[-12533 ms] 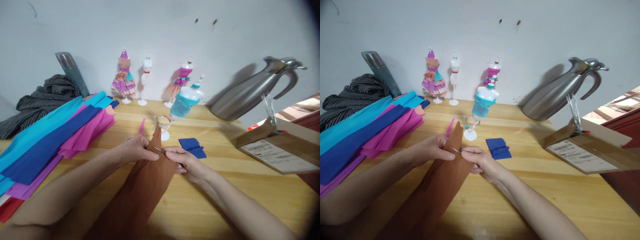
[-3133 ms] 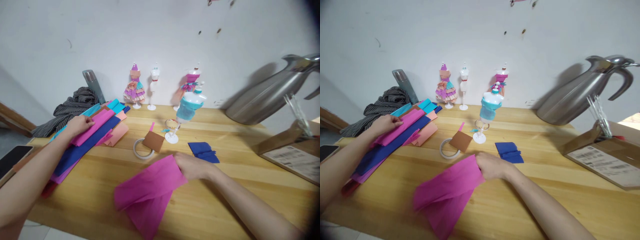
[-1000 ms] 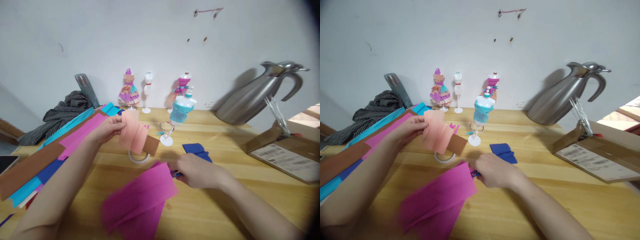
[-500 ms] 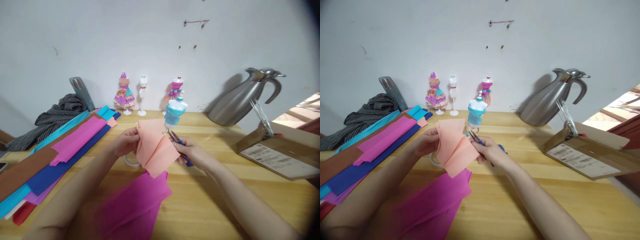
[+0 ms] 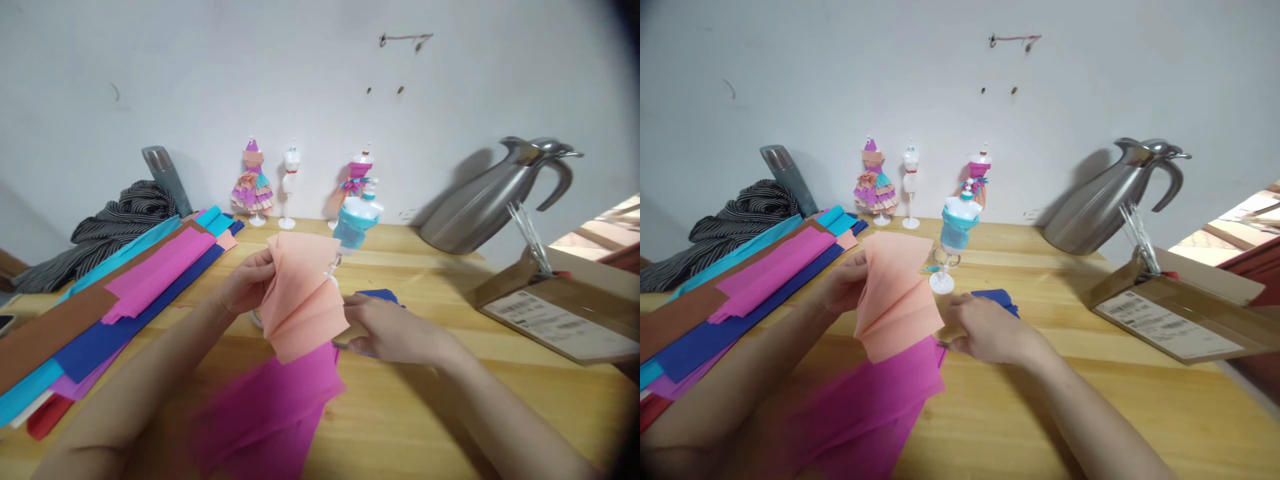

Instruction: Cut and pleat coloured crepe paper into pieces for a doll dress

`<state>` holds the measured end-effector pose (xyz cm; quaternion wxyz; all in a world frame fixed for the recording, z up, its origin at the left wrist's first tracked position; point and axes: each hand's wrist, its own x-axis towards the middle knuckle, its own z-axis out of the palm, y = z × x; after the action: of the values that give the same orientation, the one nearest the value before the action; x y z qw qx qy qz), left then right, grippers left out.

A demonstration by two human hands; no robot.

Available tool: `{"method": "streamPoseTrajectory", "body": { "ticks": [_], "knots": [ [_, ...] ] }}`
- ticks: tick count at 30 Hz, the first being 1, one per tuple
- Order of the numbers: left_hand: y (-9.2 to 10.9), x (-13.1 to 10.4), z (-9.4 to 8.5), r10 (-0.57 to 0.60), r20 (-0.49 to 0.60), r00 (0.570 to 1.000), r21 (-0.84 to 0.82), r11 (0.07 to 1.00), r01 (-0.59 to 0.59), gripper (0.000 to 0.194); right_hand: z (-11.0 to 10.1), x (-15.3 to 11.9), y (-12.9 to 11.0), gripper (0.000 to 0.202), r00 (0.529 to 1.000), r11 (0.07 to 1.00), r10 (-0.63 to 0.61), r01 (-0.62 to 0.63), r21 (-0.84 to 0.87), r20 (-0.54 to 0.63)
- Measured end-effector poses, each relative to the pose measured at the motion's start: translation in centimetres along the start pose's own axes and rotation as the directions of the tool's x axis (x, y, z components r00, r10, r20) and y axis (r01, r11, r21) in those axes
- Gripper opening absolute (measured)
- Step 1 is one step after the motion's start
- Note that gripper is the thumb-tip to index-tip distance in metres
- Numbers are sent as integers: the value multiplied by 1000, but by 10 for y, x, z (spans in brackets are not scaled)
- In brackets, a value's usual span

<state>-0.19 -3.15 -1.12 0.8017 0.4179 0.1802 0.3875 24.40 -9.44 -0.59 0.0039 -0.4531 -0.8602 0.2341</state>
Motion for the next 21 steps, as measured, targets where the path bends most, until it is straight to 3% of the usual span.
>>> {"method": "streamPoseTrajectory", "body": {
  "ticks": [2,3,6,9,13,16,21],
  "knots": [
    [-2,-1,2,21,-23,1000,-27,999,-22,30,1,0,-4,24,995,964,-98,91,251,16],
    [-3,-2,3,28,-32,999,-28,999,-29,30,4,3,-6,30,989,899,-147,123,420,25],
    [-6,-5,5,53,-56,997,2,999,-53,30,21,14,-9,53,982,532,-180,139,835,-49],
    [-9,-6,7,138,-128,982,100,987,-125,30,35,22,-12,57,980,244,-112,189,951,-166],
    [-14,-8,14,287,-193,938,320,923,-216,26,38,22,-16,44,973,135,62,214,967,-224],
    [-19,-9,21,364,-217,906,458,857,-235,26,33,22,-22,48,951,99,137,264,960,-276],
    [-34,-12,31,257,-258,931,431,893,-127,22,33,24,-32,48,948,45,178,260,964,-264]
  ]
}}
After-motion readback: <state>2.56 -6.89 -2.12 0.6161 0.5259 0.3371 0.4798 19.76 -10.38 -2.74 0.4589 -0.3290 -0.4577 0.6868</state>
